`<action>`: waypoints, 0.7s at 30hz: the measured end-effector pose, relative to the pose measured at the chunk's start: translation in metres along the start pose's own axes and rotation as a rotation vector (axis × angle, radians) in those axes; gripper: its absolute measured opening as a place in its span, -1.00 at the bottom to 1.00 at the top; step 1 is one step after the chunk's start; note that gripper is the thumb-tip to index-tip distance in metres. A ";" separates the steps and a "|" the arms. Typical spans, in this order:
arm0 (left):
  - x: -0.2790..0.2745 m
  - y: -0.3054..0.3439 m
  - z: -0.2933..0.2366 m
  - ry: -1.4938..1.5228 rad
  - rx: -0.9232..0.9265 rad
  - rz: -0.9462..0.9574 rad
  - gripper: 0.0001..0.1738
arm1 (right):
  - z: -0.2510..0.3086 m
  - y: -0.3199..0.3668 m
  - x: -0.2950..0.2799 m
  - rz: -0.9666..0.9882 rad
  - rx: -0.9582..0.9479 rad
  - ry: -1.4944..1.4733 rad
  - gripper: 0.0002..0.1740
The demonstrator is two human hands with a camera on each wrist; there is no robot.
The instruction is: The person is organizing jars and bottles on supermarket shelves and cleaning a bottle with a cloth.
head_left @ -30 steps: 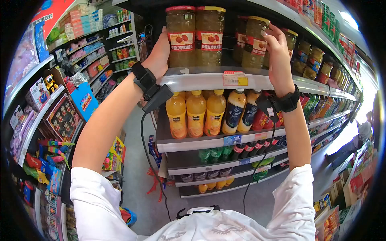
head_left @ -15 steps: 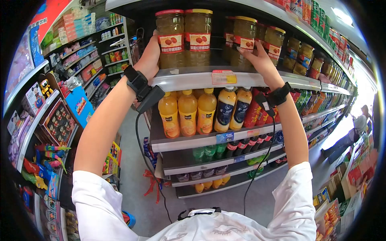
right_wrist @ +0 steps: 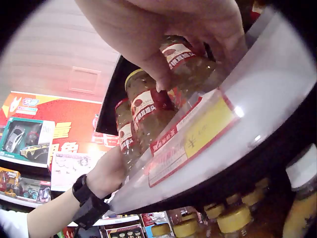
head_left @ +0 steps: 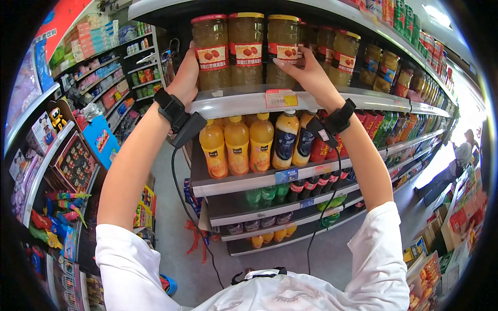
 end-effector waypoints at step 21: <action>-0.001 -0.002 0.002 0.007 0.000 0.008 -0.44 | 0.007 0.002 0.000 -0.039 -0.015 -0.125 -0.29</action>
Point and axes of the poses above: each hand's wrist, its own y-axis away from the middle knuckle, its own x-axis out of the palm, z = x × y, the point moved 4 cm from there along -y, towards the middle knuckle, and after that the axes turned 1 degree about -z, right-handed, at the moved point
